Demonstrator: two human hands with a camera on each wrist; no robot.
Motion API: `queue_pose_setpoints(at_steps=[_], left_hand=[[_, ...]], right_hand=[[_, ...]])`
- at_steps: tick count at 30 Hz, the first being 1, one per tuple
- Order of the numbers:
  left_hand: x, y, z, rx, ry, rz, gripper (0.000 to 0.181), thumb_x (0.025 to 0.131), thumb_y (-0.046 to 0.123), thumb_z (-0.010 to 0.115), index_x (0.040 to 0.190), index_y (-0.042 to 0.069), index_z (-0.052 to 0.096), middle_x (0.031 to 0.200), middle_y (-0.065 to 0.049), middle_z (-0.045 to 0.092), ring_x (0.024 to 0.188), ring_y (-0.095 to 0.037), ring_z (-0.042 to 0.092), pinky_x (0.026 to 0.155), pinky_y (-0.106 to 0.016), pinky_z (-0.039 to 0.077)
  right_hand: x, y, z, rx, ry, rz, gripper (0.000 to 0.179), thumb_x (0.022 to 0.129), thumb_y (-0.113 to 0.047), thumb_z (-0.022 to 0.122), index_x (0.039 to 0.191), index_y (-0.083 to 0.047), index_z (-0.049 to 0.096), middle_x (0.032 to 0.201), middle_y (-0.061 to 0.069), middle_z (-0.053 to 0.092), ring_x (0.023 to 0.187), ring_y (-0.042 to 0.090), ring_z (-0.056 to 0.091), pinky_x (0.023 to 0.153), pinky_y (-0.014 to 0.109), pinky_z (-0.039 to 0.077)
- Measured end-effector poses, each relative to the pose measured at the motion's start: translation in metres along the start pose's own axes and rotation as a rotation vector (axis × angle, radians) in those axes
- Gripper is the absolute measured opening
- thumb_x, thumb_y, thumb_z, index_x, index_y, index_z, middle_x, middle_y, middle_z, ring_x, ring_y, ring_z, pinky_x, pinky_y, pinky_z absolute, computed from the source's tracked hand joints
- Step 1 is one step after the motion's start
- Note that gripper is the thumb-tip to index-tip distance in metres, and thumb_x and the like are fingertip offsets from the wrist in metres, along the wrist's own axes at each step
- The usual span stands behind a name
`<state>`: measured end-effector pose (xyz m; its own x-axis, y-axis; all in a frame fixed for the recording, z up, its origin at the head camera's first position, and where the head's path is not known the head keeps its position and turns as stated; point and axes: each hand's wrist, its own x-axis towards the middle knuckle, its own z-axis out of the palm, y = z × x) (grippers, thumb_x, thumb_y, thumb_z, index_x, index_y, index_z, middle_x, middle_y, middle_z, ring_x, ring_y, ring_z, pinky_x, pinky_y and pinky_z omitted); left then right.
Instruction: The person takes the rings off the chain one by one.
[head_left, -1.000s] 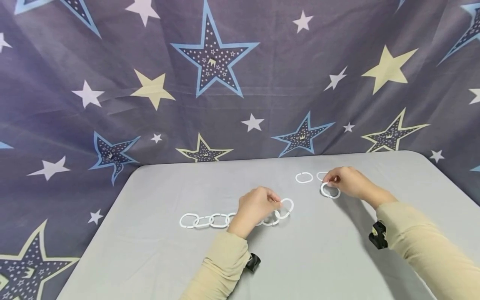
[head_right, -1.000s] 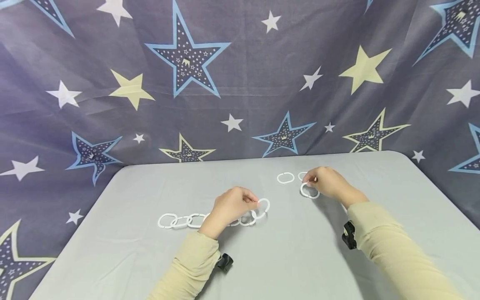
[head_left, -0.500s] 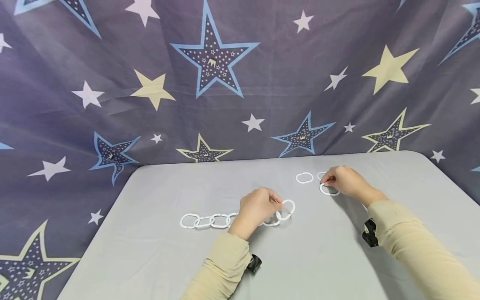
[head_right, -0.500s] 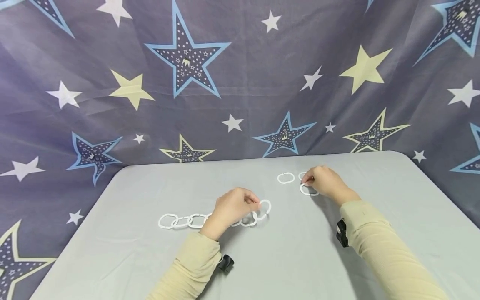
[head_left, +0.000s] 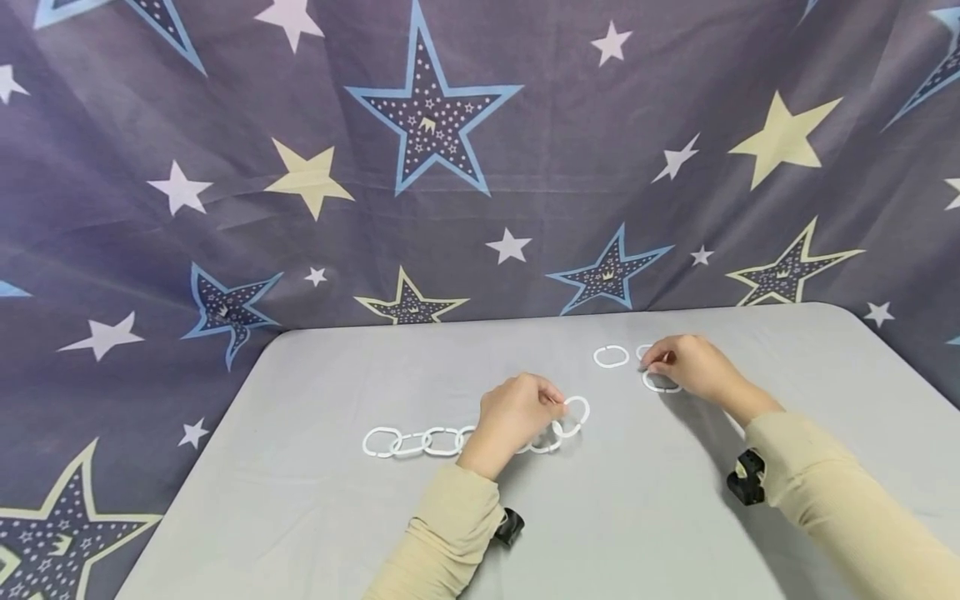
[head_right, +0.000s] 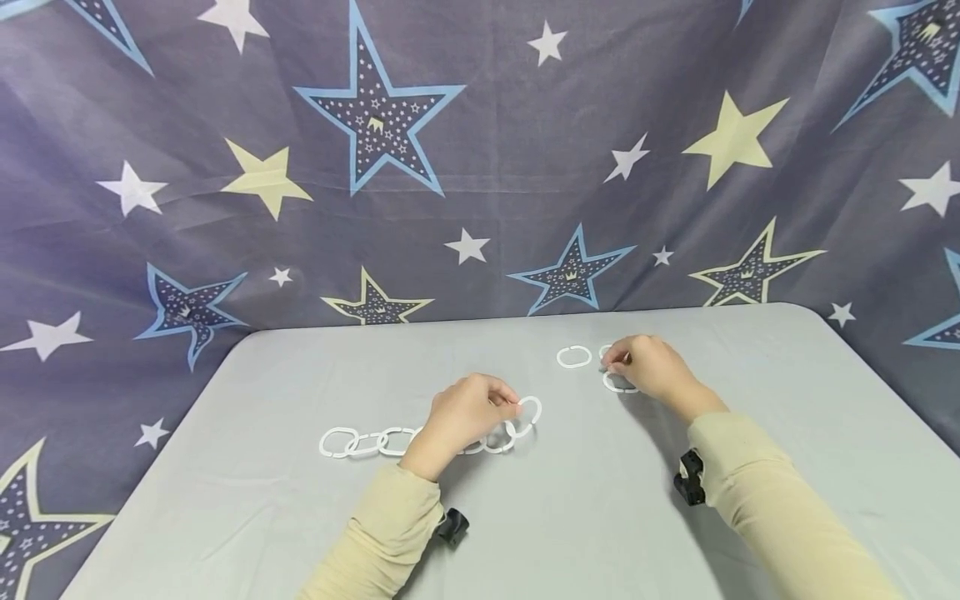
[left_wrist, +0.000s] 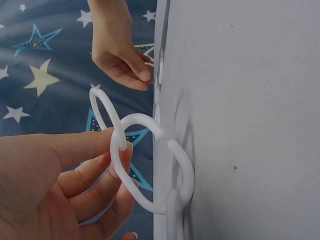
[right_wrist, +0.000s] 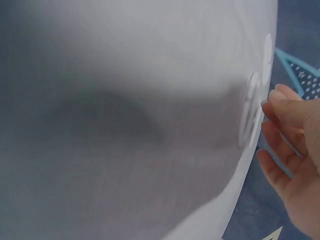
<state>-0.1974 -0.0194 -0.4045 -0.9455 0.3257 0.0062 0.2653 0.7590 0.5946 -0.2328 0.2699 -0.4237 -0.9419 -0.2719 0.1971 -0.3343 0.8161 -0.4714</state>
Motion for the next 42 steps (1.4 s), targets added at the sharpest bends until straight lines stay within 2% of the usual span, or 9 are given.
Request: queue_pose_setpoints(at_steps=[5,8,14,18,32,42], left_hand=[[0.000,0.000,0.000,0.000,0.006,0.002,0.005,0.085,0.031,0.077,0.087,0.027,0.077,0.075,0.019,0.066,0.067,-0.001,0.056,0.072,-0.033,0.044],[0.000,0.000,-0.002,-0.001,0.003,-0.001,0.005,0.086,0.031,0.077,0.088,0.027,0.077,0.075,0.018,0.066,0.067,-0.002,0.057,0.072,-0.033,0.044],[0.001,-0.001,-0.005,-0.015,0.012,-0.014,0.004,0.086,0.030,0.076,0.088,0.027,0.077,0.076,0.017,0.067,0.068,-0.004,0.057,0.074,-0.035,0.043],[0.001,-0.002,-0.005,-0.014,0.016,-0.013,0.004,0.086,0.030,0.076,0.088,0.026,0.078,0.076,0.017,0.067,0.068,-0.004,0.057,0.074,-0.035,0.043],[0.002,-0.003,-0.009,-0.019,0.008,-0.006,0.006,0.086,0.031,0.076,0.089,0.026,0.077,0.077,0.016,0.067,0.068,-0.005,0.057,0.073,-0.035,0.043],[0.001,-0.007,-0.018,-0.026,-0.004,-0.001,0.008,0.087,0.033,0.075,0.090,0.027,0.077,0.079,0.017,0.069,0.072,-0.004,0.059,0.075,-0.037,0.044]], right_hand=[[-0.005,-0.011,0.000,0.112,0.024,0.027,0.007,0.084,0.001,0.073,0.091,0.000,0.074,0.082,0.008,0.072,0.072,0.016,0.058,0.066,0.030,0.046],[-0.008,-0.018,0.002,0.165,0.027,0.037,0.007,0.085,0.001,0.073,0.092,0.003,0.074,0.084,0.010,0.072,0.073,0.015,0.060,0.066,0.026,0.047],[-0.019,-0.037,0.003,0.222,0.025,0.101,0.010,0.087,-0.003,0.072,0.096,0.002,0.074,0.088,0.010,0.073,0.076,0.015,0.064,0.070,0.024,0.050],[-0.028,-0.051,0.005,0.276,0.014,0.116,0.012,0.087,-0.004,0.072,0.097,0.003,0.074,0.089,0.010,0.073,0.079,0.016,0.065,0.071,0.023,0.050],[-0.046,-0.093,0.031,0.468,-0.030,0.152,0.015,0.087,-0.006,0.073,0.099,0.004,0.073,0.087,0.009,0.073,0.076,0.018,0.064,0.066,0.024,0.051],[-0.037,-0.106,0.057,0.653,-0.069,0.177,0.018,0.088,-0.004,0.071,0.100,0.009,0.070,0.086,0.017,0.072,0.070,0.023,0.065,0.060,0.030,0.055]])
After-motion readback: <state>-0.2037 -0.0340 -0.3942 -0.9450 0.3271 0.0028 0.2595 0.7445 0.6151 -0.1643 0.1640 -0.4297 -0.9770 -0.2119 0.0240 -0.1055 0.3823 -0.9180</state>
